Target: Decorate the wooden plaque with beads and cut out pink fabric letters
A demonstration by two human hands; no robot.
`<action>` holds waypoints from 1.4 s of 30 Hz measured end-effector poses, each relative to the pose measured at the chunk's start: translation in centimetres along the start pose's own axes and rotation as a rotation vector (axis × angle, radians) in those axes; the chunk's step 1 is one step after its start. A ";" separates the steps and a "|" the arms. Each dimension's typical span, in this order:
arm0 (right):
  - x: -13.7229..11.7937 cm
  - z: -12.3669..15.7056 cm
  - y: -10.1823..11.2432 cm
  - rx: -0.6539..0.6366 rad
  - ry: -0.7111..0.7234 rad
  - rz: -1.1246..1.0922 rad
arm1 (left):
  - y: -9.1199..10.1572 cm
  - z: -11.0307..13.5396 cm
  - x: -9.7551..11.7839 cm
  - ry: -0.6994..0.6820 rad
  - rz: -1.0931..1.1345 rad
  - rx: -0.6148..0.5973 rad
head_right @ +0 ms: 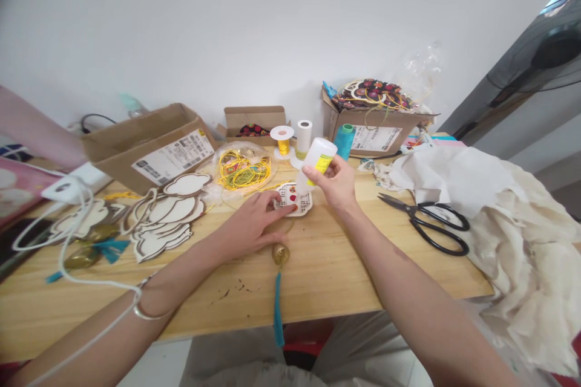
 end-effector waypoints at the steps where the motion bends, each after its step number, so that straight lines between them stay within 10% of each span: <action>1: 0.0 0.0 0.0 0.003 0.002 -0.001 | 0.0 0.0 0.0 0.003 0.003 -0.002; 36: -0.1 -0.3 0.3 0.034 -0.046 -0.089 | 0.4 -1.6 -0.6 0.121 0.277 0.173; 42: -0.3 -0.4 0.4 0.054 -0.058 -0.104 | 0.4 -3.7 -1.1 0.149 0.230 0.039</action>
Point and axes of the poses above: each hand's wrist, its own z-axis away from the middle knuckle, its own y-axis out of the back of the hand, x = y × z, the point moved 3 cm from there along -z, towards the middle knuckle, and after that the axes turned 5 degrees about y, right-handed, at the moved point
